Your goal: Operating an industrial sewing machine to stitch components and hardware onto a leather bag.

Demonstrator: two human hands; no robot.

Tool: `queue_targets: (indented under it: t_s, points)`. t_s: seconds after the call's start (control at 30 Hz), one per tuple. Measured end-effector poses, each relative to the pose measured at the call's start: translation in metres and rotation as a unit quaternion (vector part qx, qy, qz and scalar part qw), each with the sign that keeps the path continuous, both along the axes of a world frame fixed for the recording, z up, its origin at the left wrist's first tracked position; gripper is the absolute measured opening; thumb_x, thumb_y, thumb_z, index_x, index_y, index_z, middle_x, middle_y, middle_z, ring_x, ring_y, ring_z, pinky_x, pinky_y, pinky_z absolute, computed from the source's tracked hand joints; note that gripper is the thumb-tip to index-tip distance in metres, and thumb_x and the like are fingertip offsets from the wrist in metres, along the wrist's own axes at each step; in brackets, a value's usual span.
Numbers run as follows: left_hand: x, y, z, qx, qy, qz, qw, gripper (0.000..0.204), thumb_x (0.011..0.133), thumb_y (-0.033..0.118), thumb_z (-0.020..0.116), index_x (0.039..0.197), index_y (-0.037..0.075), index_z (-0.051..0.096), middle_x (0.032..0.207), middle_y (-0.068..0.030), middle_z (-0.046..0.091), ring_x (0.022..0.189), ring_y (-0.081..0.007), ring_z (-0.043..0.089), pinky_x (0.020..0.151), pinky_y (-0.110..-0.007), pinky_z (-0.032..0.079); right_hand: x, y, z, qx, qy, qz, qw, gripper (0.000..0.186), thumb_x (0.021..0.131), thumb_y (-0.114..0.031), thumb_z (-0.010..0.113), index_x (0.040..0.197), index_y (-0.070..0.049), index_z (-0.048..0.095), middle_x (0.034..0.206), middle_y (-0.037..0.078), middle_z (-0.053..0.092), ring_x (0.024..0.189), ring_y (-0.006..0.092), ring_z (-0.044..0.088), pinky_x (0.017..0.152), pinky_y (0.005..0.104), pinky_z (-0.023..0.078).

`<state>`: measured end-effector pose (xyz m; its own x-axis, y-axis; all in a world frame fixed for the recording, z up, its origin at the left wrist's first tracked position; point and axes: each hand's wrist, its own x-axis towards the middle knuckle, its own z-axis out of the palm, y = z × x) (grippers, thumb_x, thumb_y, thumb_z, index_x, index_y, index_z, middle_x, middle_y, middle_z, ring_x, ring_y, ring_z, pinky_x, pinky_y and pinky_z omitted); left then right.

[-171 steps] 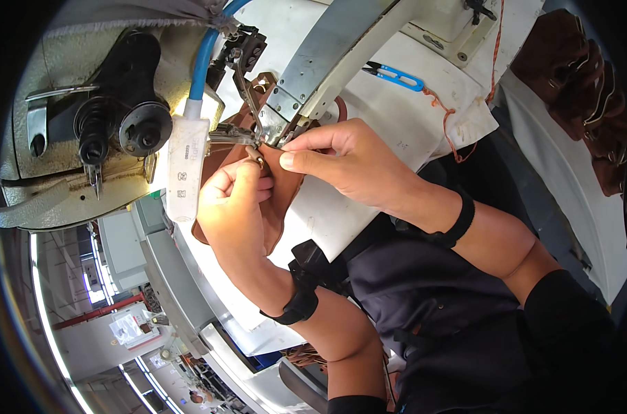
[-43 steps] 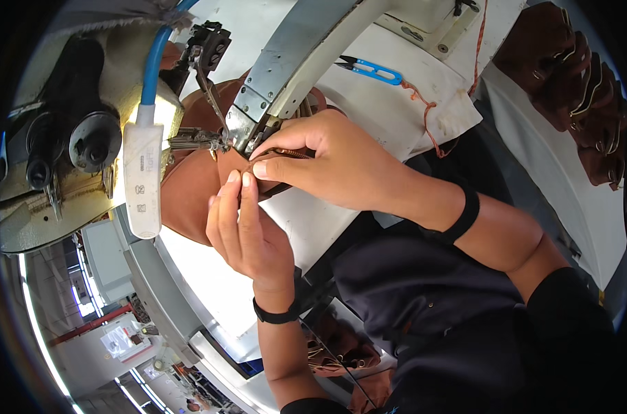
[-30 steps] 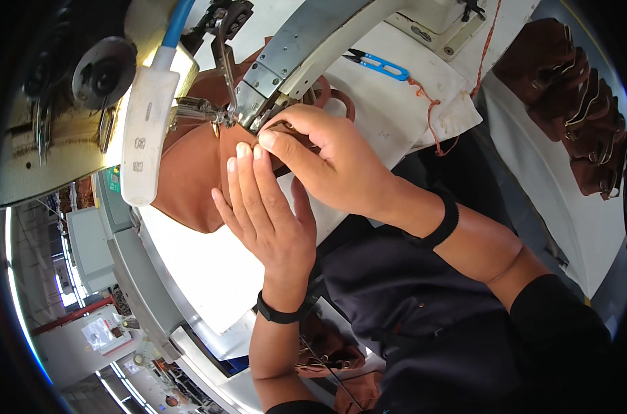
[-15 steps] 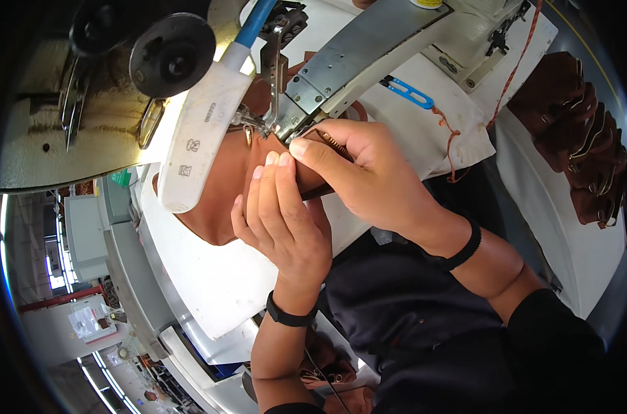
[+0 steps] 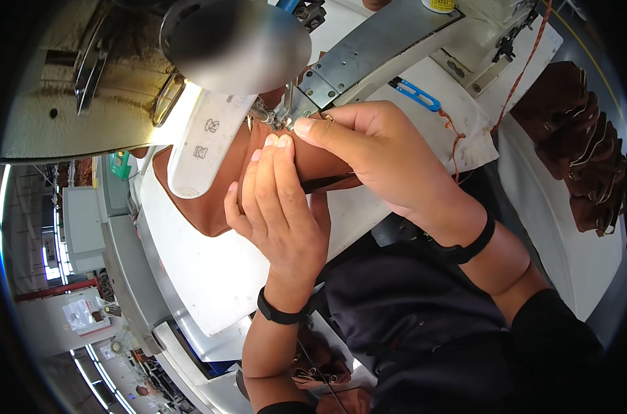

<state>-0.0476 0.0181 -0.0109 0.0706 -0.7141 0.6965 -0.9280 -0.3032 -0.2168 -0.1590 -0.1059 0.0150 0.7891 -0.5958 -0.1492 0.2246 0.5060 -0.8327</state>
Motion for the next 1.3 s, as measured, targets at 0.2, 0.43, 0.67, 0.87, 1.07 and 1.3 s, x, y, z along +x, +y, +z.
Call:
queue_targets:
  t_s: [0.2,0.43,0.67,0.87,1.07,1.3]
  points:
    - [0.006,-0.001,0.003,-0.01,-0.019,-0.012,1.0,0.038,0.101,0.005,0.059,0.138,0.007,0.066,0.132,-0.0052,0.073,0.123,-0.0193,0.067,0.114,-0.041,0.036,-0.005,-0.002,-0.005,-0.01,-0.023,0.017,1.0,0.031,0.105,-0.025,0.068,0.11,0.005,0.076,0.095,0.001,0.074,0.085,0.0055,0.065,0.077,0.0224,0.053]
    - [0.001,0.003,0.014,0.02,-0.01,0.0,1.0,0.036,0.102,0.007,0.061,0.138,0.007,0.067,0.133,-0.006,0.074,0.123,-0.0176,0.068,0.113,-0.041,0.037,-0.005,-0.007,0.0,-0.1,0.018,-0.008,0.995,0.032,0.106,-0.024,0.067,0.097,0.005,0.076,0.08,-0.005,0.064,0.075,0.0019,0.053,0.065,0.022,0.044]
    - [-0.002,0.003,0.023,0.042,-0.009,-0.002,0.999,0.035,0.102,0.009,0.062,0.136,0.008,0.068,0.136,-0.006,0.073,0.124,-0.0177,0.068,0.111,-0.04,0.038,-0.001,-0.007,0.005,-0.287,0.074,-0.091,0.951,0.038,0.105,-0.024,0.068,0.083,0.006,0.07,0.065,-0.003,0.061,0.064,0.0017,0.051,0.054,0.024,0.042]
    - [-0.003,0.001,0.027,0.042,0.003,-0.006,0.999,0.034,0.102,0.009,0.062,0.136,0.007,0.069,0.137,-0.008,0.072,0.125,-0.0193,0.068,0.111,-0.04,0.039,0.0,-0.008,0.009,-0.344,0.127,-0.115,0.923,0.038,0.105,-0.023,0.069,0.082,0.007,0.07,0.063,0.0,0.063,0.063,0.0021,0.052,0.053,0.0258,0.045]
    - [0.0,0.002,0.024,0.014,0.015,-0.016,1.0,0.033,0.102,0.008,0.061,0.133,0.006,0.07,0.136,-0.0095,0.072,0.124,-0.0204,0.067,0.111,-0.04,0.04,-0.003,-0.012,0.007,-0.466,0.207,-0.164,0.844,0.031,0.104,-0.023,0.069,0.09,0.004,0.072,0.064,0.0,0.064,0.061,0.0034,0.055,0.054,0.0249,0.045]
    - [0.004,0.006,0.023,-0.002,0.02,-0.039,0.999,0.035,0.099,0.009,0.061,0.133,0.007,0.07,0.133,-0.0083,0.072,0.123,-0.0197,0.066,0.112,-0.04,0.04,-0.021,-0.027,0.038,-0.26,0.103,-0.017,0.96,0.03,0.106,-0.02,0.062,0.122,0.005,0.067,0.061,0.002,0.061,0.048,0.0081,0.049,0.048,0.0238,0.04]
